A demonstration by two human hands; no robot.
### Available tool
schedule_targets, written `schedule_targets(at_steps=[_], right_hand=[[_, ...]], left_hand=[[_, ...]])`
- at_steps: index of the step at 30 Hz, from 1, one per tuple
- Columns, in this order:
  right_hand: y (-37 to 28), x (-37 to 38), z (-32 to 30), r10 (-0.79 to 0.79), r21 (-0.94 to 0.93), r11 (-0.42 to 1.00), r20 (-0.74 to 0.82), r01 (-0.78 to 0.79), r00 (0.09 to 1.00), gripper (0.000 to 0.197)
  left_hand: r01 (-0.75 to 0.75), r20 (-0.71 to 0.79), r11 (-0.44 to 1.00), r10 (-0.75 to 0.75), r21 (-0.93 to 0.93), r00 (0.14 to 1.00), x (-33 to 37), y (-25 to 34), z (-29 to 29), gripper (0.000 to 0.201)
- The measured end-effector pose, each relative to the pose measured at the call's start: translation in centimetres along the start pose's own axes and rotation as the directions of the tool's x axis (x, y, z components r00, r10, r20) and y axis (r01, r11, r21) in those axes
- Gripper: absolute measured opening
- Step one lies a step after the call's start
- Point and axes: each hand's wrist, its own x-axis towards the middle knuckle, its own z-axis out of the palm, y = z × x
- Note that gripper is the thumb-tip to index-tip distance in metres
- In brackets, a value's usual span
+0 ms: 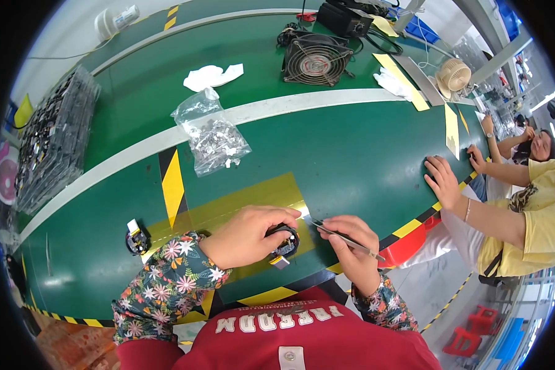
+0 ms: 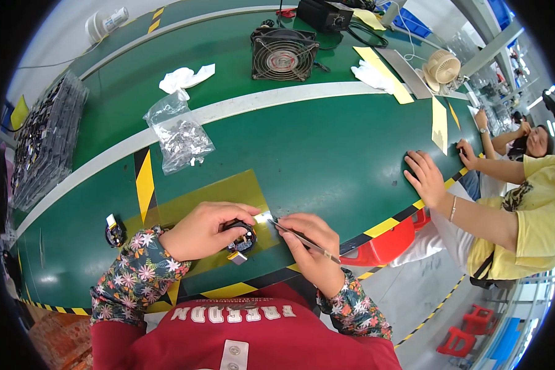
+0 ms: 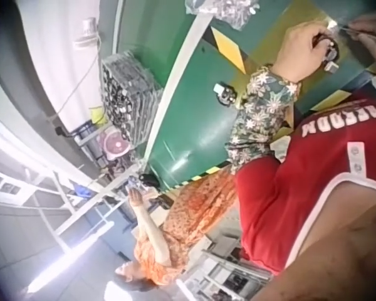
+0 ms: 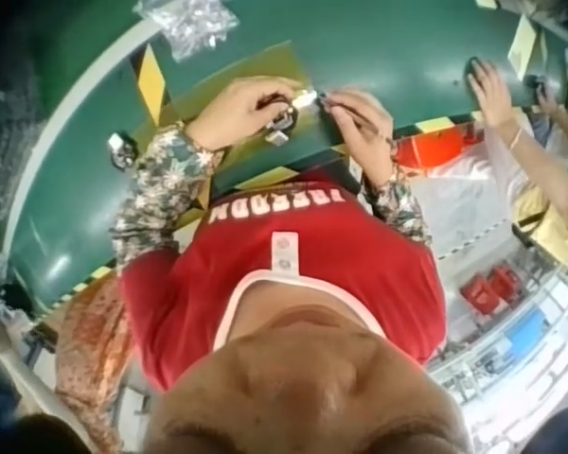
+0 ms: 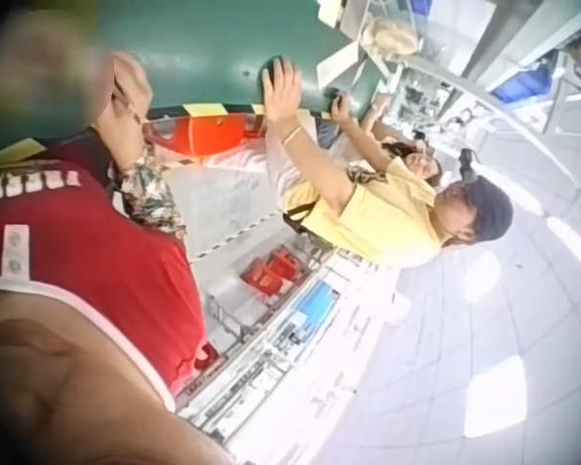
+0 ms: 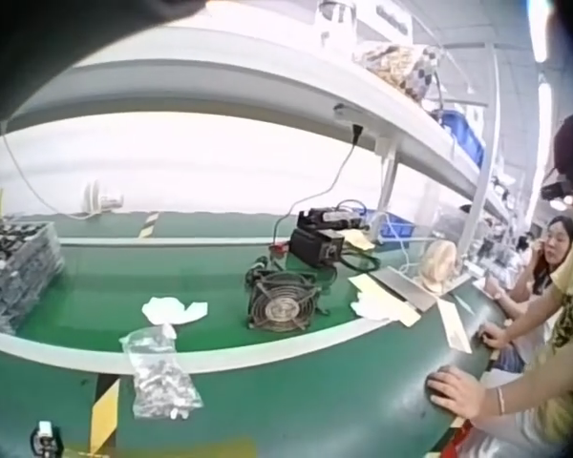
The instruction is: The person assembles small electronic components into a circular housing using tweezers and a stylus.
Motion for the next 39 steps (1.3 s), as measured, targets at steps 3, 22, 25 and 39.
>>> schedule_targets(at_steps=[3, 22, 25, 39], right_hand=[[0.2, 0.2, -0.2, 0.002, -0.016, 1.000, 0.003, -0.002, 1.000, 0.014], [0.3, 0.5, 0.3, 0.015, -0.106, 0.994, 0.011, -0.014, 1.000, 0.015], [0.1, 0.5, 0.2, 0.091, -0.032, 0.995, -0.001, -0.091, 0.996, 0.019], [-0.9, 1.3, 0.5, 0.380, 0.426, 0.853, -0.107, -0.303, 0.919, 0.022]], left_hand=[[-0.020, -0.004, 0.999, 0.020, 0.025, 1.000, 0.4, 0.0, 0.0, 0.018], [-0.009, 0.002, 1.000, 0.009, 0.017, 1.000, 0.3, 0.1, -0.1, 0.018], [-0.006, 0.004, 1.000, 0.006, 0.019, 1.000, 0.3, 0.2, -0.2, 0.018], [-0.033, -0.029, 0.998, 0.034, 0.046, 0.999, 0.3, 0.1, 0.0, 0.017]])
